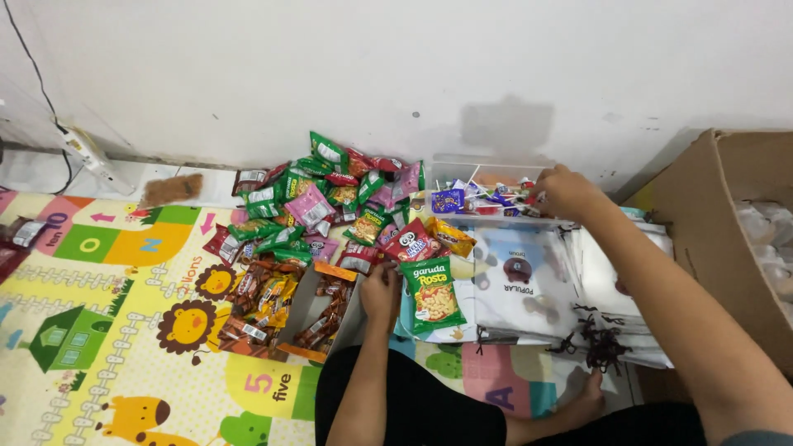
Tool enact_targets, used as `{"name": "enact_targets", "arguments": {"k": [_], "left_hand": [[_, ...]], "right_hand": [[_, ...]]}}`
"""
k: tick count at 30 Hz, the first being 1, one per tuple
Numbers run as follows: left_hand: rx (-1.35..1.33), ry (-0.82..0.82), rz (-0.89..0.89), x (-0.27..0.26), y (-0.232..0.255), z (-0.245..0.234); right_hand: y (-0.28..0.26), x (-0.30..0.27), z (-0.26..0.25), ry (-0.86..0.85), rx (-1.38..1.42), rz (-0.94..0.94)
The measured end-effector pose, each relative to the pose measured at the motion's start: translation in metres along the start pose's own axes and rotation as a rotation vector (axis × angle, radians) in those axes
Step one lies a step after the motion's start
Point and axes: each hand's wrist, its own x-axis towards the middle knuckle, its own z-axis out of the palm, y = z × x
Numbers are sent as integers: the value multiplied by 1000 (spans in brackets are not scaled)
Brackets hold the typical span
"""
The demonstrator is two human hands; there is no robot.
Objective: Packing various small snack packets into decorative plastic bags while sitting on the floor.
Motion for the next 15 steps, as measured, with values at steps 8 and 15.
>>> {"name": "enact_targets", "arguments": {"k": [8,15], "left_hand": [[-31,5,6,5,-19,12],[-60,-13,-19,5,-27,19]], "right_hand": [[-18,-70,-49,464,-55,76],[-122,-107,22,-63,1005,314]]}}
